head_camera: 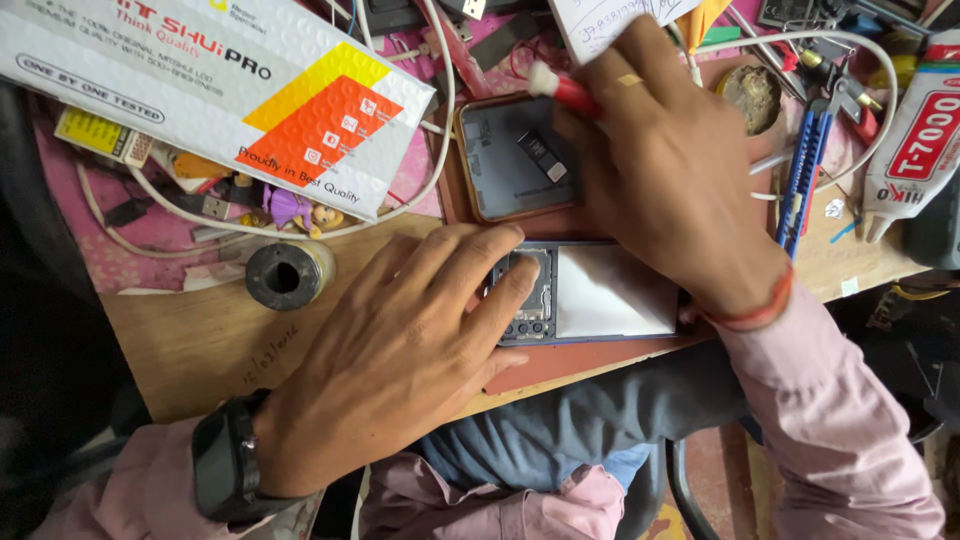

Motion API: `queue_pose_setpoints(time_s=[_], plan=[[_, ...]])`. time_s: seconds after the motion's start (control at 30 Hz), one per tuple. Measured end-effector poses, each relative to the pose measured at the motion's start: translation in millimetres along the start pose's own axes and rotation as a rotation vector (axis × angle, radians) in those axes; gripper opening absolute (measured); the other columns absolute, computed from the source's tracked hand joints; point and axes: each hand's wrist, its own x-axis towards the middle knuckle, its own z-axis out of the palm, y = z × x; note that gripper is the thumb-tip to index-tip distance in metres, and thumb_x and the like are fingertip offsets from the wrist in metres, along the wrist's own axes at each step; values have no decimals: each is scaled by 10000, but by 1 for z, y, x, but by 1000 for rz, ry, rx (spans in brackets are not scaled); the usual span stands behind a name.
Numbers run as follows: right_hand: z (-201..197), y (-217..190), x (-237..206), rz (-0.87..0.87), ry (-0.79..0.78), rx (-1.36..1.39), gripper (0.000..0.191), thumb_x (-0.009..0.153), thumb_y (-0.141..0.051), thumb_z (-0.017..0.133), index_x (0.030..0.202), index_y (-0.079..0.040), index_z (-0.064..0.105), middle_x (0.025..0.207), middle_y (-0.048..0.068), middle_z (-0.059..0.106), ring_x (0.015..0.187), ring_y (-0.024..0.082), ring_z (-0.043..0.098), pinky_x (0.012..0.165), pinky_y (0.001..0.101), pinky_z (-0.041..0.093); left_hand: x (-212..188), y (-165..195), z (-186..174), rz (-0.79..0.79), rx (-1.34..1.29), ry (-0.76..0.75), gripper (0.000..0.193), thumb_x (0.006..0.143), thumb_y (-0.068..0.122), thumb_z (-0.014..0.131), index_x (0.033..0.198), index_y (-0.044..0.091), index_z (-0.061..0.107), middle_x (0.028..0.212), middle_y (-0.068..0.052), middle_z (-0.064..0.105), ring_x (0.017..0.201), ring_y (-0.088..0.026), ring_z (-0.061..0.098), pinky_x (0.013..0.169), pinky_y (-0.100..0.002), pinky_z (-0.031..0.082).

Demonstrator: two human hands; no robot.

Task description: The person pries open a smartphone, then uses a red-handled pry tool to work around the edge of the opened phone's screen assembly on a repair mat, lifting and separating the display from the frame while small screws and parts sit on a tray nearby.

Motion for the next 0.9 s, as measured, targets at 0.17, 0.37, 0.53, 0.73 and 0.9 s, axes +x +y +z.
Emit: queue_pose_setpoints(time_s=[0.17,0.37,0.53,0.73,0.9], plan=[[-22,-17,-31,204,-207,252,237,906,-58,780,1083,-10,631,995,144,570,781,343,648,650,443,505,0,0,2,-20,-2,7,646,808,396,743,1258,-45,601,1330,-159,558,1189,-306,556,917,-454,468],[-6,-25,-61,178,-214,225,301,880,-23,768,1154,-23,644,1047,142,591,843,355,663,674,423,525,0,1,5,-40,-53,10,620,801,356,774,1255,-31,605,1306,-155,568,1177,-306,558,930,-460,465],[-8,-22,-60,148,-196,256,403,797,27,746,1186,-41,663,1084,118,623,896,344,684,734,413,551,0,3,5,-45,-41,14,634,778,355,784,1251,-26,607,1303,-151,571,1178,-303,559,938,-461,467],[-10,-23,-60,195,-133,370,387,797,51,753,1170,-40,708,1055,105,656,898,276,697,735,357,550,1,2,6,-37,-40,7,632,788,364,787,1249,-29,607,1306,-163,566,1178,-312,555,944,-469,459],[-7,-21,-66,246,-122,377,387,778,74,751,1152,-20,719,1004,102,645,856,248,680,699,331,532,1,3,7,-34,-43,8,653,781,367,793,1263,-32,606,1308,-161,564,1184,-312,551,964,-475,447]])
